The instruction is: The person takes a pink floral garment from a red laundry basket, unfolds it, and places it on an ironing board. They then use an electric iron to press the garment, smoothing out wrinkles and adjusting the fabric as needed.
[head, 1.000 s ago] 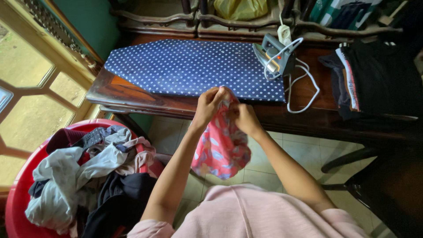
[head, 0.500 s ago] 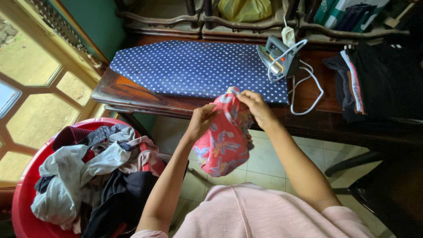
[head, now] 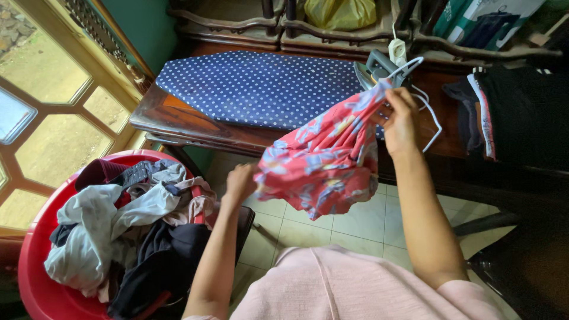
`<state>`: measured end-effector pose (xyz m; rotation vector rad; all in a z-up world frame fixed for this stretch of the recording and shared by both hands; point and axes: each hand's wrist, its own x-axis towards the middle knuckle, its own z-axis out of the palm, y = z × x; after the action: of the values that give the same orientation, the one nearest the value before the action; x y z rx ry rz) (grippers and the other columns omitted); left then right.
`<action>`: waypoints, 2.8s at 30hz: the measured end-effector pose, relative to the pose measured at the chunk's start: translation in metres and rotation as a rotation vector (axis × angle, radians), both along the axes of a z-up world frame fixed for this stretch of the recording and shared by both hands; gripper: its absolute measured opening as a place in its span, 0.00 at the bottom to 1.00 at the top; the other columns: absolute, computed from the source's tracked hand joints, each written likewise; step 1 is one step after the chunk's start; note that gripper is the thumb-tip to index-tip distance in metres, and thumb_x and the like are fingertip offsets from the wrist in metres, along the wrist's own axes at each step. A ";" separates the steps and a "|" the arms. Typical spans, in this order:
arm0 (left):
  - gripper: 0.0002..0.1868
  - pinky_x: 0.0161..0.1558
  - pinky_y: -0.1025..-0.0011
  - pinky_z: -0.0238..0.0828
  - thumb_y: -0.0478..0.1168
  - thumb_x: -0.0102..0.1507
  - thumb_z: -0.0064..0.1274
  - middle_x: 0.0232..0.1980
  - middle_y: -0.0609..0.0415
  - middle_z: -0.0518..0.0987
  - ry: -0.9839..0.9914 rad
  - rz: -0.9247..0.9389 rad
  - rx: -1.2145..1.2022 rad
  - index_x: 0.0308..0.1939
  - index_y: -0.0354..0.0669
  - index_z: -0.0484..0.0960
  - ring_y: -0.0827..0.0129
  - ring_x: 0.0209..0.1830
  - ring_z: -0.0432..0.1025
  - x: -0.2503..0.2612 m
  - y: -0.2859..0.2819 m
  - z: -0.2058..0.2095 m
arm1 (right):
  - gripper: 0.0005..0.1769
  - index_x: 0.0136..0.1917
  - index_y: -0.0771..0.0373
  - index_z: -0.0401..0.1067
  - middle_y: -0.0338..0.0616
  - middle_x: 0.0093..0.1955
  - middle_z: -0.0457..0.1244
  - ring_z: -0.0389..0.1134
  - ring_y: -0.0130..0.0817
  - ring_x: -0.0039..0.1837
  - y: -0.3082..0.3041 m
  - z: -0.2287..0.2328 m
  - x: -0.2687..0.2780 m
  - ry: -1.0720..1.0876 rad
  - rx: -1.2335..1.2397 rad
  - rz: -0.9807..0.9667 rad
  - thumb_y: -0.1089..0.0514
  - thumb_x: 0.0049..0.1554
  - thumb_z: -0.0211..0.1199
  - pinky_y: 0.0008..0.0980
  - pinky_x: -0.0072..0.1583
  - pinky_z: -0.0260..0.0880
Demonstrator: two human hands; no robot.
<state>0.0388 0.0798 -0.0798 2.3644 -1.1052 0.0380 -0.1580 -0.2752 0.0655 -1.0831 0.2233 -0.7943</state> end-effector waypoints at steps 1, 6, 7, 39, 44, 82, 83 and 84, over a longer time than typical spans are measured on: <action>0.14 0.46 0.57 0.73 0.31 0.57 0.54 0.46 0.47 0.85 -0.040 -0.068 -0.102 0.45 0.46 0.85 0.49 0.49 0.77 -0.006 -0.011 0.003 | 0.03 0.49 0.55 0.69 0.36 0.48 0.67 0.71 0.29 0.49 0.009 0.006 0.001 0.016 0.000 0.029 0.56 0.65 0.60 0.35 0.49 0.77; 0.14 0.48 0.67 0.74 0.40 0.65 0.56 0.47 0.48 0.81 0.570 -0.309 -0.384 0.53 0.42 0.75 0.65 0.50 0.76 -0.046 -0.099 0.022 | 0.03 0.47 0.56 0.71 0.35 0.46 0.66 0.71 0.24 0.49 0.053 0.025 0.010 0.100 -0.086 0.212 0.57 0.64 0.61 0.34 0.48 0.77; 0.10 0.48 0.67 0.74 0.39 0.68 0.52 0.45 0.48 0.83 0.427 -0.235 -0.291 0.51 0.39 0.79 0.65 0.47 0.77 -0.049 -0.115 0.022 | 0.04 0.47 0.57 0.71 0.35 0.46 0.67 0.70 0.24 0.48 0.055 0.027 0.010 0.114 -0.155 0.186 0.57 0.65 0.60 0.33 0.47 0.76; 0.15 0.22 0.75 0.54 0.48 0.73 0.47 0.26 0.66 0.66 0.950 -0.114 -0.880 0.35 0.45 0.76 0.80 0.21 0.58 0.027 -0.091 0.099 | 0.15 0.54 0.60 0.79 0.49 0.52 0.72 0.74 0.42 0.52 0.128 -0.058 0.038 0.318 -1.225 0.301 0.51 0.56 0.65 0.37 0.54 0.72; 0.15 0.40 0.74 0.68 0.48 0.70 0.50 0.36 0.61 0.76 0.613 0.016 -0.819 0.46 0.38 0.78 0.78 0.37 0.68 0.031 -0.087 0.088 | 0.11 0.44 0.64 0.78 0.49 0.39 0.69 0.71 0.38 0.41 0.108 -0.048 0.056 0.446 -1.063 0.035 0.54 0.60 0.64 0.37 0.46 0.69; 0.09 0.32 0.65 0.71 0.38 0.67 0.51 0.30 0.53 0.78 0.270 -0.172 -0.549 0.44 0.38 0.84 0.74 0.26 0.72 -0.026 -0.119 0.031 | 0.09 0.47 0.61 0.74 0.40 0.42 0.68 0.72 0.30 0.42 0.023 0.024 0.034 -0.031 0.028 0.025 0.55 0.67 0.60 0.36 0.46 0.80; 0.10 0.30 0.65 0.67 0.40 0.69 0.52 0.28 0.55 0.76 0.364 -0.134 -0.554 0.42 0.37 0.84 0.76 0.26 0.68 -0.017 -0.117 0.033 | 0.10 0.51 0.61 0.75 0.41 0.44 0.69 0.72 0.29 0.43 0.019 0.025 0.026 0.014 -0.047 0.036 0.54 0.67 0.59 0.34 0.49 0.80; 0.13 0.29 0.66 0.63 0.43 0.70 0.52 0.26 0.56 0.74 0.459 -0.097 -0.558 0.40 0.36 0.85 0.77 0.27 0.64 -0.006 -0.115 0.039 | 0.11 0.54 0.62 0.75 0.41 0.46 0.69 0.72 0.27 0.45 0.017 0.023 0.021 0.059 -0.122 0.046 0.53 0.67 0.59 0.33 0.52 0.81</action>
<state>0.0323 -0.0351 -0.0409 1.7062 -0.8435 -0.1961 -0.1372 -0.2580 0.0887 -1.2240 0.2009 -0.7429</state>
